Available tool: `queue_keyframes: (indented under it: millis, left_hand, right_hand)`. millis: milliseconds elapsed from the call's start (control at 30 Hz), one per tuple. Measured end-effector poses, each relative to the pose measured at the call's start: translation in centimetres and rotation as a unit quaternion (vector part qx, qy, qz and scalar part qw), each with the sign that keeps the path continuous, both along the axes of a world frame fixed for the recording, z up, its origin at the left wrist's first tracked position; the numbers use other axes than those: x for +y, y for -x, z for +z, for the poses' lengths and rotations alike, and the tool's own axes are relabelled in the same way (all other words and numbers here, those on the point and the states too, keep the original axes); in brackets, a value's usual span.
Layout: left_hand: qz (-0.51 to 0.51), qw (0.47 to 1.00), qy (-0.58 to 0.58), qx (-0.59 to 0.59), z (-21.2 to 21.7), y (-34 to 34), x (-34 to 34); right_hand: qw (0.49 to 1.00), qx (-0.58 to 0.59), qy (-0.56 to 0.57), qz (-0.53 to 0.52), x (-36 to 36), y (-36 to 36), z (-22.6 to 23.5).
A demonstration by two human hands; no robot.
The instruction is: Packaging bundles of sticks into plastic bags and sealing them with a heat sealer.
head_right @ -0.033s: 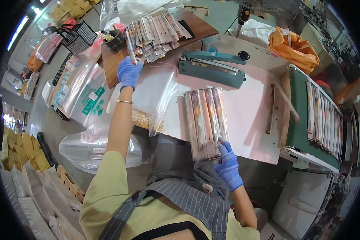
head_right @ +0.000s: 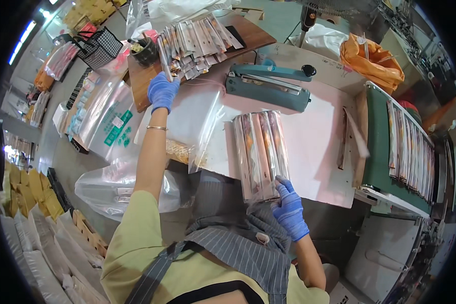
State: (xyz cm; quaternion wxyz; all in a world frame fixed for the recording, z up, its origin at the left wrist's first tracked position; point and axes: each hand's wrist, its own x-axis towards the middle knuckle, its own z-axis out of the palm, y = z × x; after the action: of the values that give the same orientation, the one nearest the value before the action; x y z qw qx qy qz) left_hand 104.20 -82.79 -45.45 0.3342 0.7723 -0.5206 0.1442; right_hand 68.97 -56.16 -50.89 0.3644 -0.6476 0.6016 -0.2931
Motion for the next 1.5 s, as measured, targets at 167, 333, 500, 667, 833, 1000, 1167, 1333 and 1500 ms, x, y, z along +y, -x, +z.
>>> queue_keyframes:
  millis: [167,333,500,667,833,1000,1167,1333,1500]
  left_hand:
    - [-0.049,0.997,-0.065,0.006,0.2,-1.4,-0.6]
    - [-0.018,0.996,-0.064,0.057,0.4,1.2,2.4]
    - [0.007,0.991,-0.131,0.003,0.1,-0.3,1.2]
    - [-0.094,0.992,-0.046,0.064,-0.9,1.1,3.6]
    - [-0.01,0.996,-0.085,0.009,0.2,0.0,2.4]
    - [-0.014,0.995,-0.099,-0.004,-1.1,-1.2,1.7]
    - [-0.268,0.943,0.033,0.193,-2.5,6.4,9.7]
    - [-0.58,0.775,-0.051,0.243,-4.5,16.4,22.5]
    - [-0.618,0.744,-0.098,0.235,-6.6,19.2,25.4]
  right_hand:
    - [0.984,0.042,0.17,0.024,-2.8,-1.8,2.9]
    - [0.984,-0.097,0.131,0.071,-5.6,-5.2,5.1]
    - [0.973,-0.123,0.152,0.121,-5.2,-6.5,4.3]
    - [0.965,-0.25,-0.029,0.075,-6.0,-6.1,3.1]
    - [0.955,-0.28,-0.047,0.086,-6.5,-6.7,2.9]
    - [0.956,-0.274,-0.046,0.093,-6.0,-6.6,1.6]
    - [0.88,-0.443,-0.157,0.065,-8.5,-6.4,2.6]
    - [0.712,-0.662,-0.216,0.087,-11.4,-6.1,3.3]
    - [0.845,-0.444,-0.291,0.059,-4.2,-0.8,3.1]
